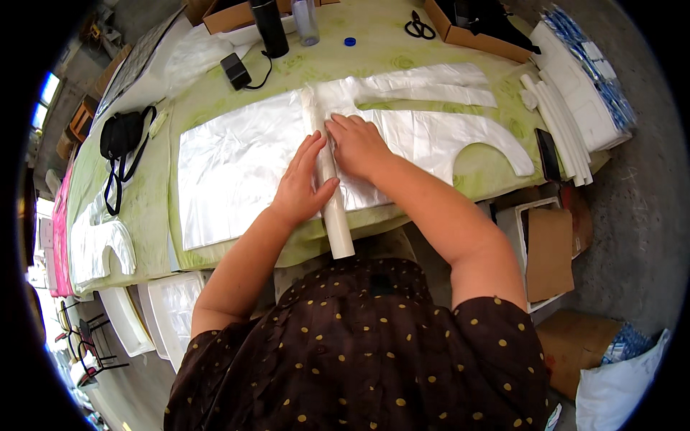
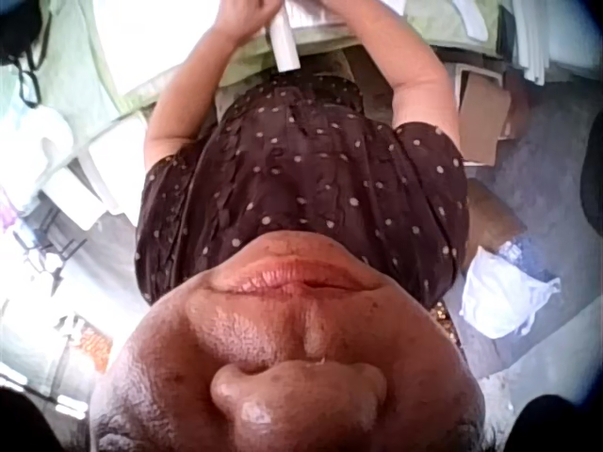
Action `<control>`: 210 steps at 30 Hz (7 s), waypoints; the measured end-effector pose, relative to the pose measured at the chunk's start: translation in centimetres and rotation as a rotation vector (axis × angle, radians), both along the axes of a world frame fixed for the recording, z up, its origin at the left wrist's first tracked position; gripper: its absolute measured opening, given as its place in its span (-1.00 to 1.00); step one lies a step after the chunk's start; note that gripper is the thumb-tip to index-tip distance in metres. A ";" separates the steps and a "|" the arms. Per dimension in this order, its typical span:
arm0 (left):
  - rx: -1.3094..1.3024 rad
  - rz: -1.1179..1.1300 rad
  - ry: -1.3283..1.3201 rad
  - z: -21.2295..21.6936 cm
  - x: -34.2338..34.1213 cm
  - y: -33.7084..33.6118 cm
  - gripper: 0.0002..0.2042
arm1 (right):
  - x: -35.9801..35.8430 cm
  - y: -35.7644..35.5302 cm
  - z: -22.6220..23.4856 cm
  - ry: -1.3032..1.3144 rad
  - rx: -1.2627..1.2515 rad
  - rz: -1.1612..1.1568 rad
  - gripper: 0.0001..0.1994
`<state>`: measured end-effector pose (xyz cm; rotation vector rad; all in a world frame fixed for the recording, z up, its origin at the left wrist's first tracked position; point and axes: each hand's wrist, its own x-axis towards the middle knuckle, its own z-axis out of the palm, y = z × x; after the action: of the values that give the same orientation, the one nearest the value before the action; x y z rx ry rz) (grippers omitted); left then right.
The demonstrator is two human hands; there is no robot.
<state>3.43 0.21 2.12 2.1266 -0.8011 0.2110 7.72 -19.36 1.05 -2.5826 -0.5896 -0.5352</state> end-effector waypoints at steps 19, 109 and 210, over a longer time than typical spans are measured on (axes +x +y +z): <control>0.046 -0.028 -0.024 -0.5 0.2 0.4 -0.41 | 1.3 -26.0 2.3 -0.037 0.449 -0.796 -0.44; 0.695 0.929 0.358 2.6 -2.8 21.0 -0.11 | -19.5 2.2 -0.6 0.404 0.631 0.415 -0.86; 0.050 0.311 0.988 4.4 12.7 9.2 -0.76 | -21.7 -0.7 3.2 0.539 0.187 -0.014 -0.20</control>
<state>16.16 9.46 6.52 2.0319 0.1062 -0.6649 -13.94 -20.07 4.30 -2.4022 -0.3164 0.1075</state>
